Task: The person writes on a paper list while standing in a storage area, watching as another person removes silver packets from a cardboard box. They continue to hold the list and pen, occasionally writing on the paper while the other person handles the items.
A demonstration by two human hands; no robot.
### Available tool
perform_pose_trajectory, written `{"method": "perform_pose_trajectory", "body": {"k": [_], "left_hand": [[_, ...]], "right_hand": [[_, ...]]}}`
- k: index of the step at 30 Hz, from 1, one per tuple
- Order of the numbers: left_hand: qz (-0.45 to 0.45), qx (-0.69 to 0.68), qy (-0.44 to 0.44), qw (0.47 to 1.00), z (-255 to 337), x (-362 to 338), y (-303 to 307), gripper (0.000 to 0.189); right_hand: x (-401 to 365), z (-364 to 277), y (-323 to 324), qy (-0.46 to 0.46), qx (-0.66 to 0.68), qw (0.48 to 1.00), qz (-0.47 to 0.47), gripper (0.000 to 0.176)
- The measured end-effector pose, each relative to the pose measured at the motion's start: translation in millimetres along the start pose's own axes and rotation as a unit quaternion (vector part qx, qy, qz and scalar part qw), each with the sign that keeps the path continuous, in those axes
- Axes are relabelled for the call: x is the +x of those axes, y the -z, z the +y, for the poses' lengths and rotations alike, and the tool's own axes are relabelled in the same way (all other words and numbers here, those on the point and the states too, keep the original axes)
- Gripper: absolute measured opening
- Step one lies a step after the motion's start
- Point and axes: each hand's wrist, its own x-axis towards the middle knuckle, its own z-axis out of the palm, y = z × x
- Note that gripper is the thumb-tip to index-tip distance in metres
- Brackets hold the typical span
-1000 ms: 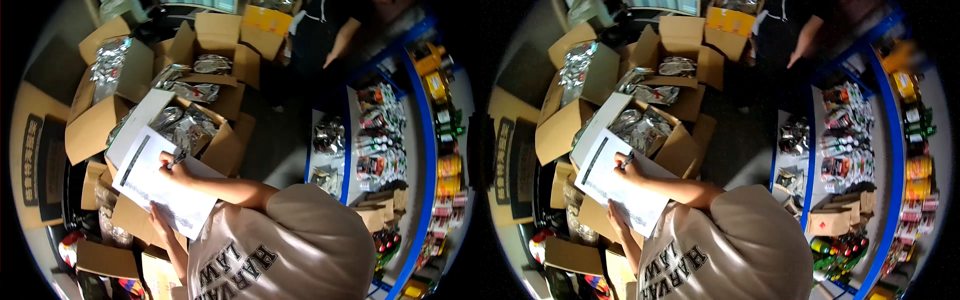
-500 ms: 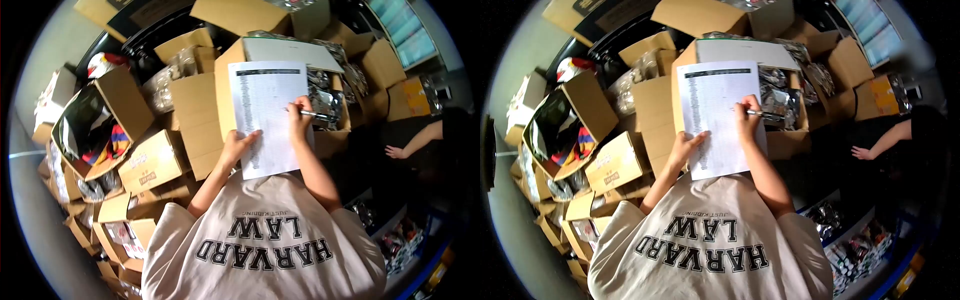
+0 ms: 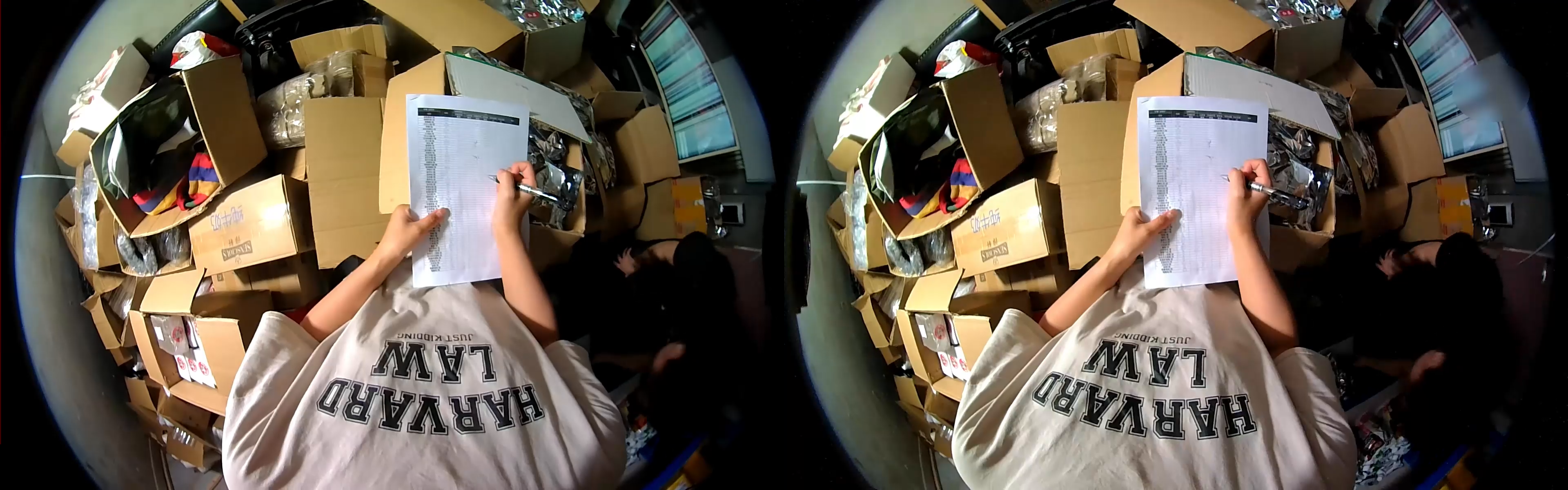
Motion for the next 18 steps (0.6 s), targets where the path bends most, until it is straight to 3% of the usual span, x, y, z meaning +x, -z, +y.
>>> {"method": "perform_pose_trajectory", "body": {"k": [11, 14, 18], "left_hand": [[-0.017, -0.051, 0.004, 0.999, -7, 3, 1, 0.036], [-0.012, -0.037, 0.001, 0.999, -9, 4, 2, 0.035], [-0.013, -0.034, -0.003, 0.999, -1, -1, 1, 0.033]], "right_hand": [[1, 0, 1, 0.026, -0.01, 1.0, -0.006, 0.016], [-2, -11, -2, -0.023, 0.021, 0.999, -0.022, 0.015], [-3, -18, -2, -0.026, -0.016, 0.994, -0.109, 0.016]]}}
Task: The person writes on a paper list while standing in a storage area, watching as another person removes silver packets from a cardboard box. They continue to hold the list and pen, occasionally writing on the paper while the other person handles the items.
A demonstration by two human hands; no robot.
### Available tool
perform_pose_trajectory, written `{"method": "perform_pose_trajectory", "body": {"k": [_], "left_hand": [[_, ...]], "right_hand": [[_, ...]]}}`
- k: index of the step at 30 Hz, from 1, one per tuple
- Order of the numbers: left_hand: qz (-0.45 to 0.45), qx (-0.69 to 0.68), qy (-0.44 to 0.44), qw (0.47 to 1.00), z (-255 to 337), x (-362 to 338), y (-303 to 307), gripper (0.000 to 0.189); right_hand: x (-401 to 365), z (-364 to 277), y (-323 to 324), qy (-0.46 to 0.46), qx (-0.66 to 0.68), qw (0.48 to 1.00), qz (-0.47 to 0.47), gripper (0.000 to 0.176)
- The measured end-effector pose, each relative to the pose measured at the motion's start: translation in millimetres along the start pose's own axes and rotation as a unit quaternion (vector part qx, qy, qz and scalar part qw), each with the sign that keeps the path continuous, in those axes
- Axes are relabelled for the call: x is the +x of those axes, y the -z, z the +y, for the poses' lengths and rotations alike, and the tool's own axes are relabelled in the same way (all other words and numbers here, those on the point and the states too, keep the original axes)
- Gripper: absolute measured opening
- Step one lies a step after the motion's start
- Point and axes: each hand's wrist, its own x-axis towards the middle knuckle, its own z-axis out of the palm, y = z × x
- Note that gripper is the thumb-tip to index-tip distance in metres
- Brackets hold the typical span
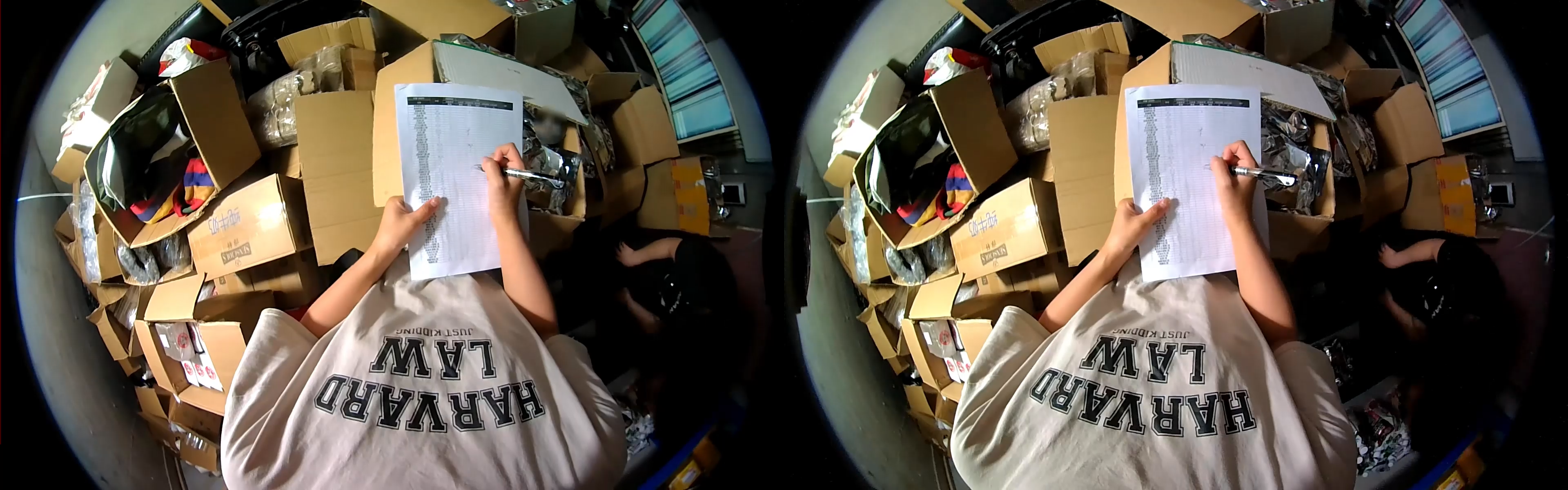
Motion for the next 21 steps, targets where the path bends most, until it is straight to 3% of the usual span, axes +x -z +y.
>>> {"method": "perform_pose_trajectory", "body": {"k": [3, 6, 11, 15, 21], "left_hand": [[0.016, 0.005, -0.019, 1.0, -4, -1, -1, 0.03], [0.045, -0.031, -0.056, 0.997, -2, -10, -3, 0.027], [0.054, -0.03, -0.015, 0.998, -2, -25, 3, 0.032], [0.058, 0.026, 0.047, 0.997, 6, -37, 10, 0.034], [0.087, 0.028, 0.017, 0.996, 0, -49, 15, 0.038]], "right_hand": [[-1, -2, -6, 0.015, -0.009, 0.999, -0.031, 0.018], [-4, -9, -11, -0.035, 0.003, 0.996, -0.08, 0.02], [-12, -15, -20, -0.097, -0.017, 0.994, -0.056, 0.024], [-18, -13, -24, -0.076, 0.006, 0.995, -0.056, 0.03], [-23, -15, -35, -0.046, -0.089, 0.992, -0.081, 0.039]]}}
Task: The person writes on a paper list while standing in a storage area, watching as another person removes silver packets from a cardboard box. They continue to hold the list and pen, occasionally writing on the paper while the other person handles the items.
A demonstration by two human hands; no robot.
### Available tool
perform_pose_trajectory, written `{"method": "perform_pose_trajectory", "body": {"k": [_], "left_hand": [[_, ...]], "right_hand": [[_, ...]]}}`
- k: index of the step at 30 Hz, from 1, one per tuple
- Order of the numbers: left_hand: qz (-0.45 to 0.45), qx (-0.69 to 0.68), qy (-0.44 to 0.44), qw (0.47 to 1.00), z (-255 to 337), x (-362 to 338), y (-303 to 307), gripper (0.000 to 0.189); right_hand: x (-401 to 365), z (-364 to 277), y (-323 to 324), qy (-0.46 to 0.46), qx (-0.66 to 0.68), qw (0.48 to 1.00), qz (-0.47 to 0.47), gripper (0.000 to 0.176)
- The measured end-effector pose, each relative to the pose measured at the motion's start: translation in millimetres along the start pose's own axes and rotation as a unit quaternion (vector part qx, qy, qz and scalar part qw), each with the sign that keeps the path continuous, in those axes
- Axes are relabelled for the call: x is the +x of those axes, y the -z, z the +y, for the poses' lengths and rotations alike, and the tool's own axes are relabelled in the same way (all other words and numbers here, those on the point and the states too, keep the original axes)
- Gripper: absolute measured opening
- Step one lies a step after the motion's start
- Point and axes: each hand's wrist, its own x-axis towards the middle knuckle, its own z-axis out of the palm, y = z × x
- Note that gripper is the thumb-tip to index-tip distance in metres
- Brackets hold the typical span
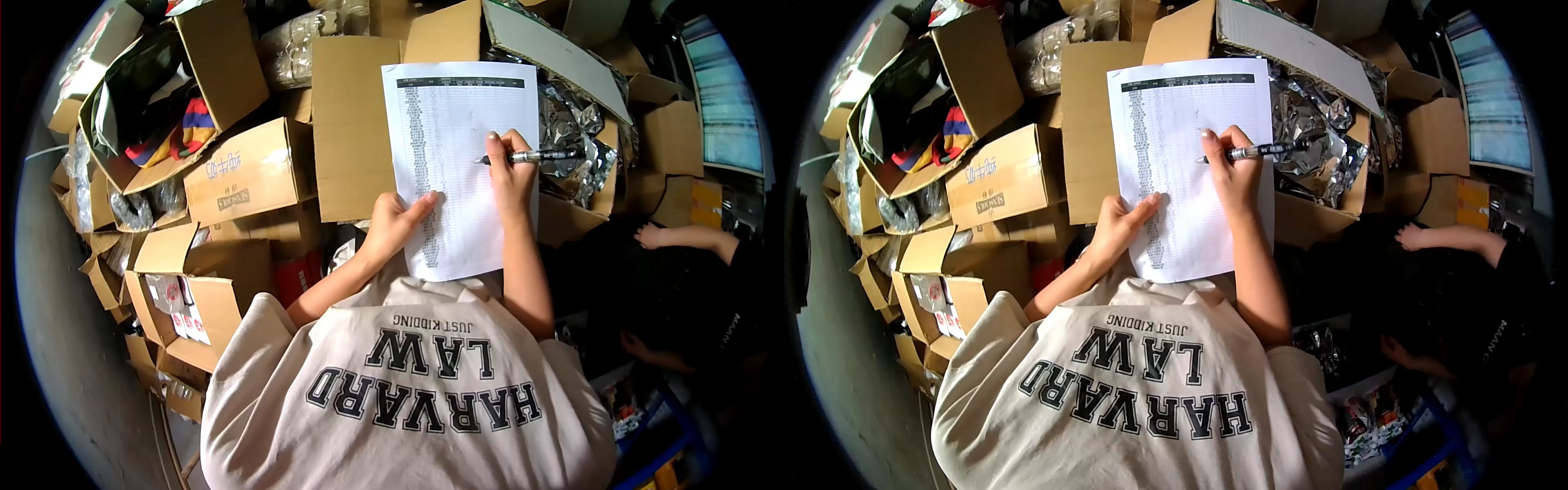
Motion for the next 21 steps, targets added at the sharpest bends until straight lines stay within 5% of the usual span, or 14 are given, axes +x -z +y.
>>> {"method": "perform_pose_trajectory", "body": {"k": [3, 21], "left_hand": [[0.01, 0.029, 0.017, 0.999, -11, -1, 4, 0.043], [0.007, -0.012, 0.041, 0.999, -12, -6, 5, 0.038]], "right_hand": [[2, 0, -3, 0.071, -0.078, 0.994, -0.012, 0.042], [9, 6, -8, 0.071, -0.007, 0.997, 0.017, 0.047]]}}
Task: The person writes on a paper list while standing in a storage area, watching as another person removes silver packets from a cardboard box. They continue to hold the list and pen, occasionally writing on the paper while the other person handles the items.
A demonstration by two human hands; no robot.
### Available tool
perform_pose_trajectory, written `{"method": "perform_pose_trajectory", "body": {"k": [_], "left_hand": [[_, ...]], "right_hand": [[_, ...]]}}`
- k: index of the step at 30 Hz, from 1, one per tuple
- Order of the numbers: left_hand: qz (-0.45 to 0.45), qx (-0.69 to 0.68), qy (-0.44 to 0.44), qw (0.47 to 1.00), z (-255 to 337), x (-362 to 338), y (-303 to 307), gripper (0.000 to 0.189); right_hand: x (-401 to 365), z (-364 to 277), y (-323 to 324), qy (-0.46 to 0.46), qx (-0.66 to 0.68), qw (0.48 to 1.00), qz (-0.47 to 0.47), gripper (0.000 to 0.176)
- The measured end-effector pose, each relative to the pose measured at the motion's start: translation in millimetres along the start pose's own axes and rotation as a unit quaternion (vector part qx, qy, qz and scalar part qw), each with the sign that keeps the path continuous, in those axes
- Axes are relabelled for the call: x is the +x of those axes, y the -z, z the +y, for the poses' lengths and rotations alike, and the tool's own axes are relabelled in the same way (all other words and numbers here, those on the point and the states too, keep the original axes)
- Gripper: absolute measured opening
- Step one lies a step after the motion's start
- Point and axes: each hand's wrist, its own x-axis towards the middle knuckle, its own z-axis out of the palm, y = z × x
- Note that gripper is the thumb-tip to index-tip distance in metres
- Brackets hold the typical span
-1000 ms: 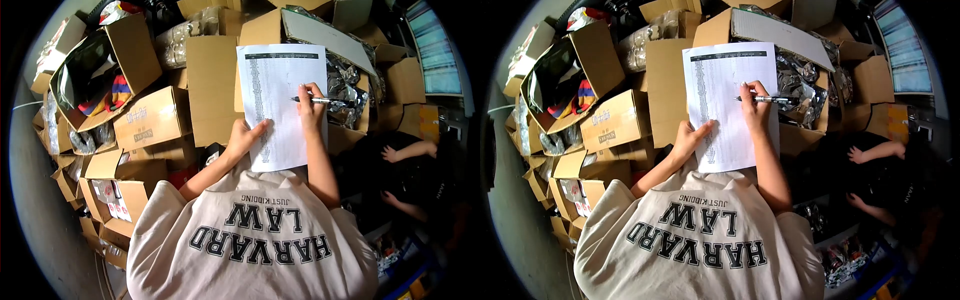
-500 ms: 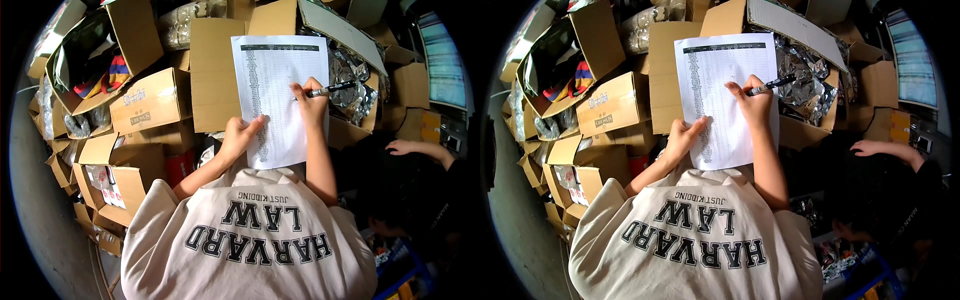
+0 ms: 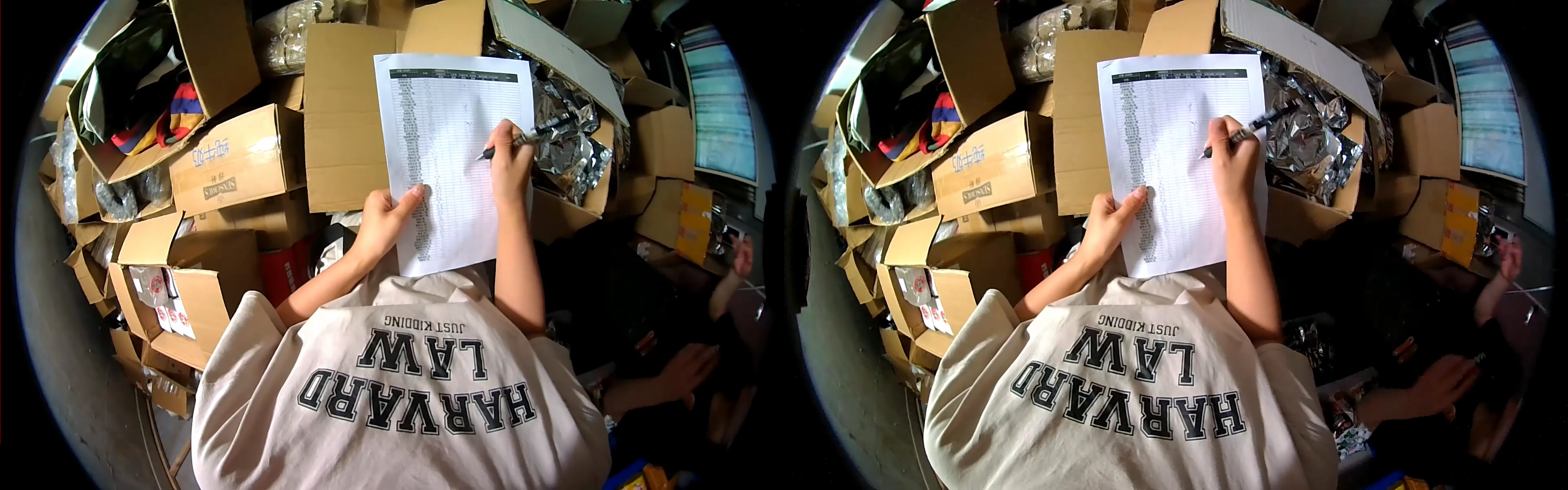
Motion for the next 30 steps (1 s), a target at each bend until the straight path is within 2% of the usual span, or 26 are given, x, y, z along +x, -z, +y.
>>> {"method": "perform_pose_trajectory", "body": {"k": [2, 3, 6, 7, 16, 30], "left_hand": [[0.005, -0.007, -0.007, 1.0, 0, -1, -2, 0.038], [0.01, -0.01, -0.012, 1.0, 1, -2, -3, 0.039], [0.015, -0.001, -0.029, 0.999, -1, -2, -3, 0.039], [0.015, 0.005, -0.034, 0.999, -3, -3, -2, 0.04], [0.044, -0.001, -0.041, 0.998, -3, -4, -6, 0.041], [0.028, -0.004, -0.043, 0.999, 3, -7, -5, 0.042]], "right_hand": [[3, 3, 9, 0.013, -0.085, 0.993, -0.078, 0.048], [3, 3, 8, 0.026, -0.123, 0.989, -0.084, 0.046], [-3, 0, 2, -0.025, -0.054, 0.998, -0.026, 0.042], [-3, 4, 2, -0.018, -0.03, 0.999, -0.01, 0.036], [-8, 5, 1, -0.005, -0.069, 0.998, -0.012, 0.034], [-7, 7, 0, 0.009, -0.067, 0.998, -0.008, 0.031]]}}
